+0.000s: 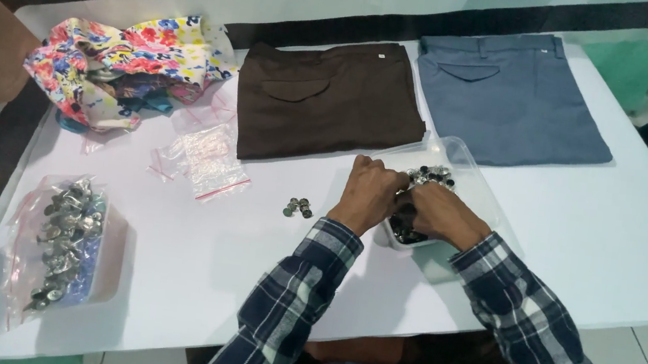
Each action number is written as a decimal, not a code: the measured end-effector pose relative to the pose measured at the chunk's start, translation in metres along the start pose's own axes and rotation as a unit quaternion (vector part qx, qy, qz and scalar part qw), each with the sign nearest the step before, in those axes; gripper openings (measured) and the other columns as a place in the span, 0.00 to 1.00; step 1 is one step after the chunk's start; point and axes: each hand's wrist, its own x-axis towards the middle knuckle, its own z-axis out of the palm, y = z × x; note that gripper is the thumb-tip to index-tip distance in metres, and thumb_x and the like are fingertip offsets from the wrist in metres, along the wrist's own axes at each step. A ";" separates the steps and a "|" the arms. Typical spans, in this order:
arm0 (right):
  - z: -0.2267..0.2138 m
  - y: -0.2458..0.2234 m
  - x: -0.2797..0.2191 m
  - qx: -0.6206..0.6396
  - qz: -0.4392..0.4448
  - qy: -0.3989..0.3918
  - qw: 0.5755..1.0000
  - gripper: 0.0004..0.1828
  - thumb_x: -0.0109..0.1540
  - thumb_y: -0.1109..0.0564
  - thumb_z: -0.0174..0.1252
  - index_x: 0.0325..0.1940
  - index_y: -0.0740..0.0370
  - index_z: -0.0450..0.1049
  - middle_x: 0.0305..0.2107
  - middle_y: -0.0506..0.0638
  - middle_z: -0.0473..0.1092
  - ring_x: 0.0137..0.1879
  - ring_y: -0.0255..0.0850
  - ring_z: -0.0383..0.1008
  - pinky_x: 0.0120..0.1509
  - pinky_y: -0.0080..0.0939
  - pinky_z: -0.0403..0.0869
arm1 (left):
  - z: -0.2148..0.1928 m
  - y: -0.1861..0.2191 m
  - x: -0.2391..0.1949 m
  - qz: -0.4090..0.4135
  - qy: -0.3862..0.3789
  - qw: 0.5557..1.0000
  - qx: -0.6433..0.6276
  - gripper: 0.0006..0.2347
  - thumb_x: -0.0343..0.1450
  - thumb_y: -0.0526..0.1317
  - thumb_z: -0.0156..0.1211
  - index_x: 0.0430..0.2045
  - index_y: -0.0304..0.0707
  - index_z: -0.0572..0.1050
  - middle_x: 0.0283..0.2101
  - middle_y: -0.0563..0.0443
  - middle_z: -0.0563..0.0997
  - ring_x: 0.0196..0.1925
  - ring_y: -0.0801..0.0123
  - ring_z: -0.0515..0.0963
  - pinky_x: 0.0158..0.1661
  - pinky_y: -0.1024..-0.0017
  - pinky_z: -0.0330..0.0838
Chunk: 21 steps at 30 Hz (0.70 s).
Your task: The person sorts small metal buttons from a plastic container onto a white table, then places them into small clear plastic bags. They repeat this process multiple times, handling the buttons by hand and sealing each bag after filling it.
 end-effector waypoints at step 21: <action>0.000 0.022 0.000 -0.054 0.064 -0.036 0.996 0.11 0.57 0.60 0.60 0.41 0.64 0.82 0.33 0.60 0.79 0.45 0.55 0.82 0.48 0.48 0.80 | -0.007 0.019 0.006 -0.027 -0.085 0.995 0.048 0.06 0.67 0.34 0.59 0.33 0.44 0.81 0.27 0.52 0.84 0.37 0.67 0.84 0.55 0.64 0.60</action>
